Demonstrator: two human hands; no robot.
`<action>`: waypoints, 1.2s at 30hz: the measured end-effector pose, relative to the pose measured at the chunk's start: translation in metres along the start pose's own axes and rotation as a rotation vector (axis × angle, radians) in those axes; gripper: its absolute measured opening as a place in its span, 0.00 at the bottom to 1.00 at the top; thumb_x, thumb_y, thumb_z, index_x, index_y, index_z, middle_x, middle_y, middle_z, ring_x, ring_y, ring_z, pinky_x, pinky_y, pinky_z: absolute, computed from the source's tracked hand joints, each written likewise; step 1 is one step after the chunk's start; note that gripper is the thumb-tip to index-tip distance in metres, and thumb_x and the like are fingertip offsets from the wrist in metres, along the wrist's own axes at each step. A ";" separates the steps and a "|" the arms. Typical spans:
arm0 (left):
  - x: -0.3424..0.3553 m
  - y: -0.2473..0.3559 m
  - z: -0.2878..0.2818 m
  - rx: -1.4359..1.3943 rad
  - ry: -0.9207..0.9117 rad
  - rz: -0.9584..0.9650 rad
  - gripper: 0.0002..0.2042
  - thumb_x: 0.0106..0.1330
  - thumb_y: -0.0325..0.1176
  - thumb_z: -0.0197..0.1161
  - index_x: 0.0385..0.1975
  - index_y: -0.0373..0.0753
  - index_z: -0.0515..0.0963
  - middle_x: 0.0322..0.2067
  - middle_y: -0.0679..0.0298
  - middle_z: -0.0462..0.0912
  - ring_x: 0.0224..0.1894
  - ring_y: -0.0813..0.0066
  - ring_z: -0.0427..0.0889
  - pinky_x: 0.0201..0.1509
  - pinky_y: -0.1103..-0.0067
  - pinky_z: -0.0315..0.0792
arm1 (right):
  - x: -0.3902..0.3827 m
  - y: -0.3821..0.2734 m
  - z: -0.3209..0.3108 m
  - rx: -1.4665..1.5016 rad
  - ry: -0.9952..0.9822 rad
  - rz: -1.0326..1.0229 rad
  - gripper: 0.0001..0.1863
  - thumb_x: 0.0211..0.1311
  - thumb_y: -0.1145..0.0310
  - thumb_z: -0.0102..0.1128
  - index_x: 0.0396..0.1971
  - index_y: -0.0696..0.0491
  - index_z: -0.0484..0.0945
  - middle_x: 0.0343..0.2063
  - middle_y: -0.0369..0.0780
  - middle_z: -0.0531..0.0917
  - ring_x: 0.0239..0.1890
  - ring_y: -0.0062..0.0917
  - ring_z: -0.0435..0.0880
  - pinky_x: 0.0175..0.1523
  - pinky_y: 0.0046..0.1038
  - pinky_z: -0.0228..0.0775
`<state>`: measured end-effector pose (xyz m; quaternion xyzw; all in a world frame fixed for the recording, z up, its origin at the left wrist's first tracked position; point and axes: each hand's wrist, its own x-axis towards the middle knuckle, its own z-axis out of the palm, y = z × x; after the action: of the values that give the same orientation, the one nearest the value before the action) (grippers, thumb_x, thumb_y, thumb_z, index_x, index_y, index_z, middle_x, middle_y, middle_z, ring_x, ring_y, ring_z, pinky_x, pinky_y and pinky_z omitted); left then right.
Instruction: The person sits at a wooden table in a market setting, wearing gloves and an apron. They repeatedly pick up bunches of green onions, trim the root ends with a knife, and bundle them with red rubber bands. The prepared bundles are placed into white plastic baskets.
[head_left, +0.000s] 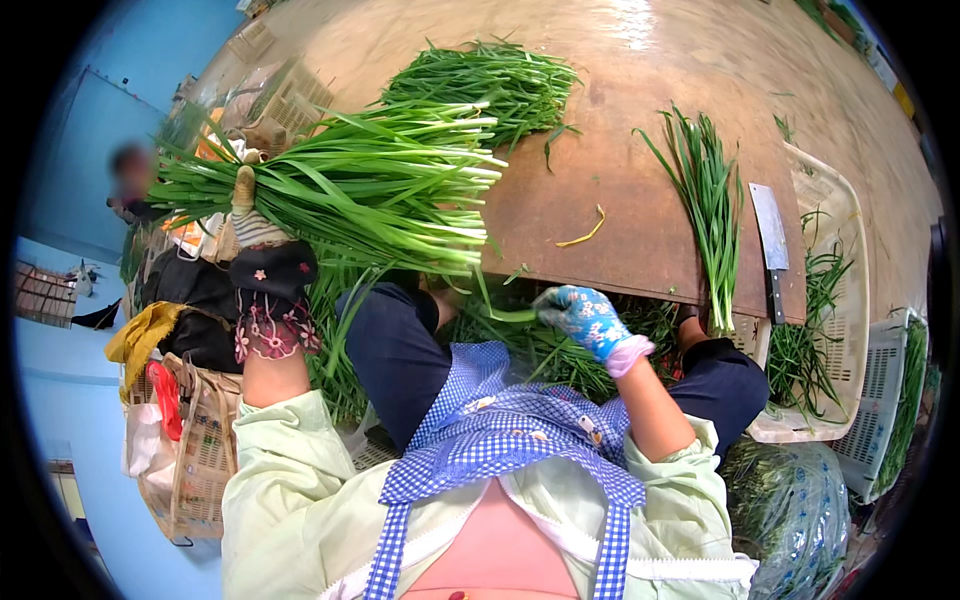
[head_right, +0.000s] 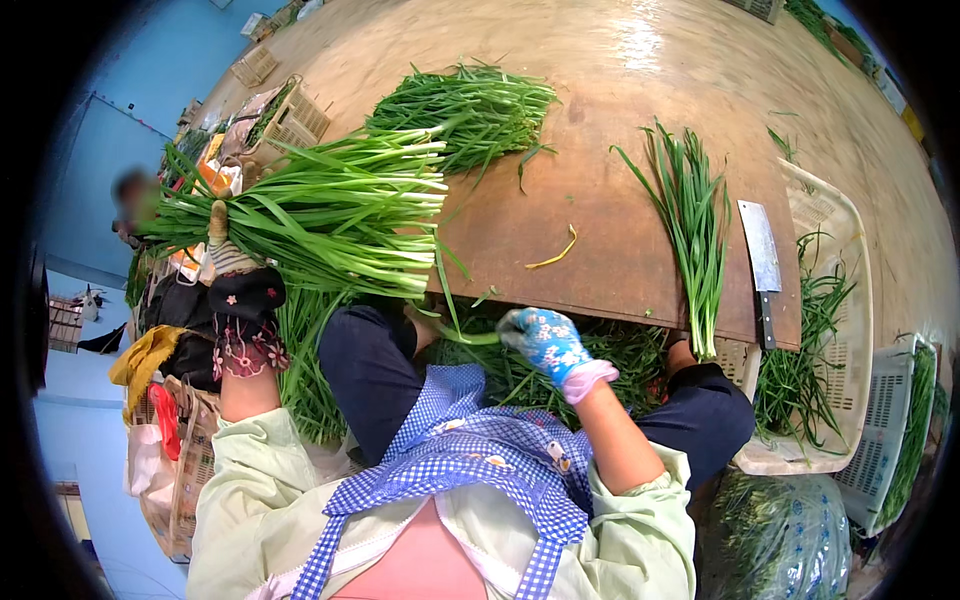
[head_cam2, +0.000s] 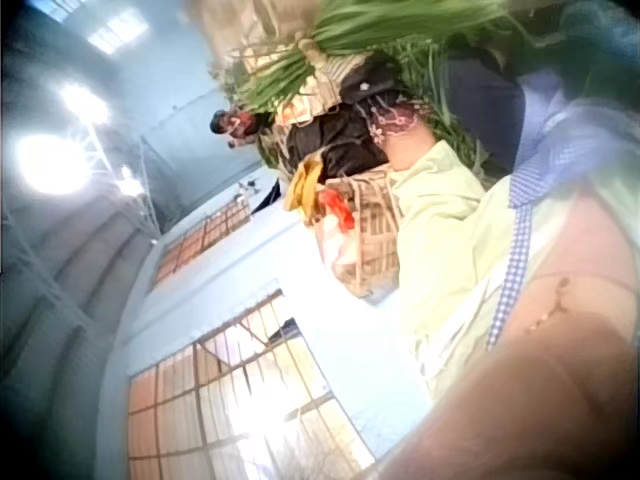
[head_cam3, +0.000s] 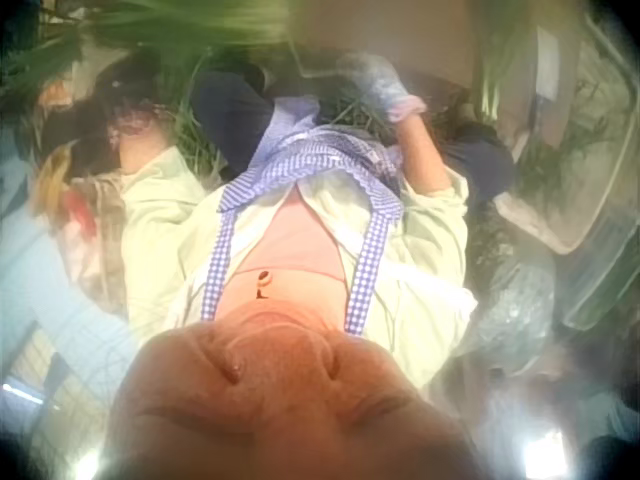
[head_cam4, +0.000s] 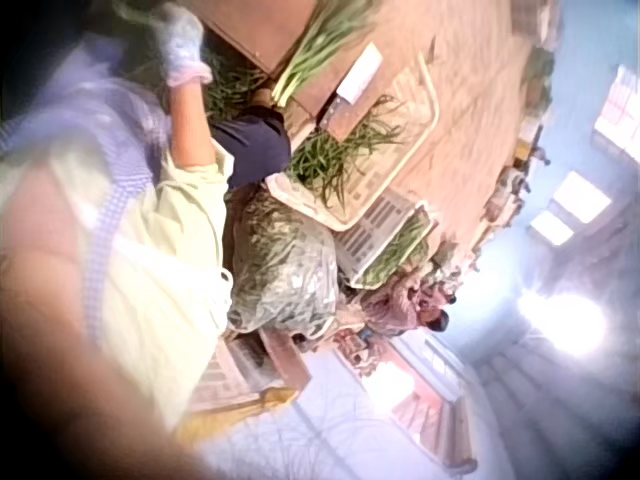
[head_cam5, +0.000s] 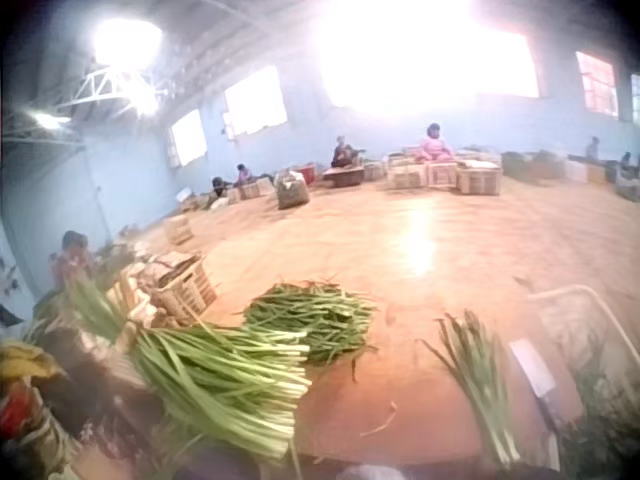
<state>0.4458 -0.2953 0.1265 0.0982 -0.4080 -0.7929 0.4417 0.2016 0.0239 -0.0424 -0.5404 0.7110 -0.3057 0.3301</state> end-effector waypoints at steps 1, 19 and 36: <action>0.001 0.001 -0.001 0.010 0.017 -0.008 0.14 0.60 0.39 0.60 0.44 0.44 0.76 0.58 0.53 0.66 0.60 0.52 0.64 0.61 0.54 0.61 | -0.003 0.006 -0.006 -0.031 0.060 -0.039 0.18 0.46 0.58 0.64 0.38 0.48 0.80 0.35 0.43 0.82 0.42 0.37 0.80 0.48 0.34 0.70; -0.006 -0.015 0.006 0.025 0.099 -0.081 0.11 0.56 0.37 0.64 0.38 0.44 0.77 0.50 0.55 0.74 0.51 0.51 0.72 0.53 0.54 0.69 | 0.033 -0.051 -0.008 0.935 0.108 -0.141 0.16 0.61 0.66 0.53 0.44 0.60 0.75 0.38 0.39 0.80 0.39 0.22 0.78 0.47 0.21 0.67; 0.001 -0.009 -0.016 0.019 -0.060 -0.062 0.14 0.57 0.42 0.63 0.40 0.44 0.78 0.59 0.54 0.66 0.58 0.51 0.66 0.57 0.52 0.66 | 0.069 -0.092 -0.004 1.322 0.099 -0.004 0.22 0.57 0.67 0.58 0.51 0.59 0.71 0.39 0.39 0.80 0.38 0.20 0.77 0.44 0.21 0.69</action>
<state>0.4479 -0.3027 0.1100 0.0913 -0.4255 -0.8049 0.4035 0.2372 -0.0635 0.0230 -0.2110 0.3870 -0.7026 0.5586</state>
